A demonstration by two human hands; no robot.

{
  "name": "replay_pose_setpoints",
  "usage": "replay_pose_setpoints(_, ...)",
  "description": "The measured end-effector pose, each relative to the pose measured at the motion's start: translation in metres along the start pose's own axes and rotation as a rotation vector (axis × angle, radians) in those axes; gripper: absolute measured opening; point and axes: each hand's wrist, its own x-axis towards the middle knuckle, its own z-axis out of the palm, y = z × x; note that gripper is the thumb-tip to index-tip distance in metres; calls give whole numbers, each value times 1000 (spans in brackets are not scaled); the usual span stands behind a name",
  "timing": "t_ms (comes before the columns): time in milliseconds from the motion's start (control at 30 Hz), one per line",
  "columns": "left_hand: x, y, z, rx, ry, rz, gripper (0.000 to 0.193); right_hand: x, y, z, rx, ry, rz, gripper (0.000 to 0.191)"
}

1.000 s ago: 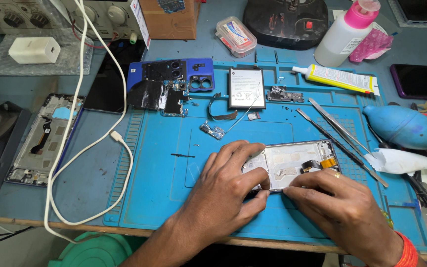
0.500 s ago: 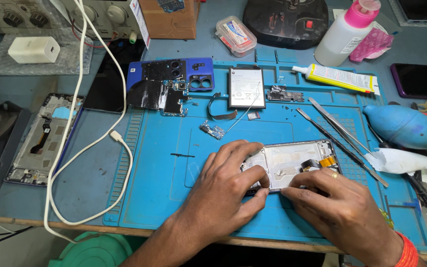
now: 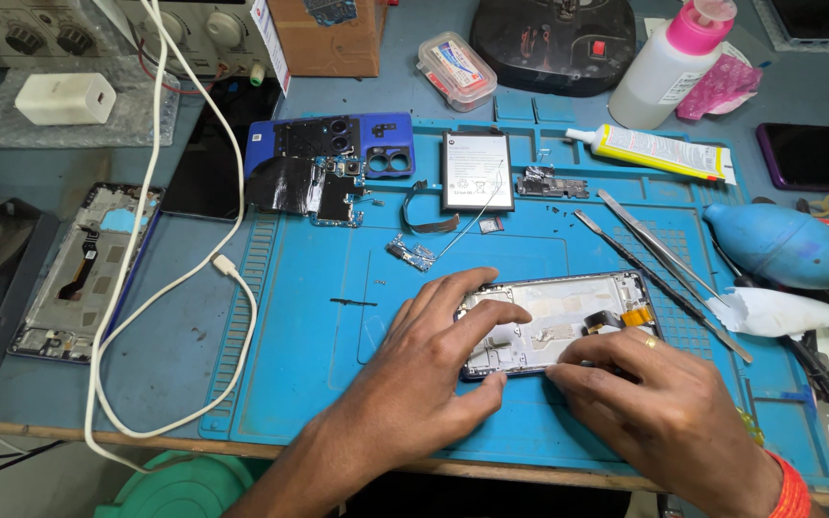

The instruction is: The person repairs a disassembled smartphone at a workbench. They apply adhesive from a yellow tube onto the phone frame, press a flex cable and components into place, scrape the frame edge with a metal pry tool, and press the blue back cover onto the phone body by hand.

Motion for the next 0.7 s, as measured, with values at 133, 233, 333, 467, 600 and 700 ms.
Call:
replay_pose_setpoints(133, 1, 0, -1, 22, -8, 4, 61, -2, -3, -11, 18, 165, 76, 25)
replay_pose_setpoints(233, 1, 1, -1, 30, -23, 3, 63, -1, 5, -35, -101, 234, 283, 22)
replay_pose_setpoints(333, 1, 0, -3, 22, -30, 23, 63, 13, 30, -53, -300, 146, 471, 22)
replay_pose_setpoints(467, 4, -1, -7, 20, -40, 57, 61, 29, 56, -58, -430, -102, 601, 27)
replay_pose_setpoints(600, 4, -2, -10, 2, -58, 55, 61, 39, 66, -54, -438, -167, 550, 30)
replay_pose_setpoints(700, 3, -3, -10, -16, -60, 65, 62, 39, 62, -54, -395, -152, 553, 24)
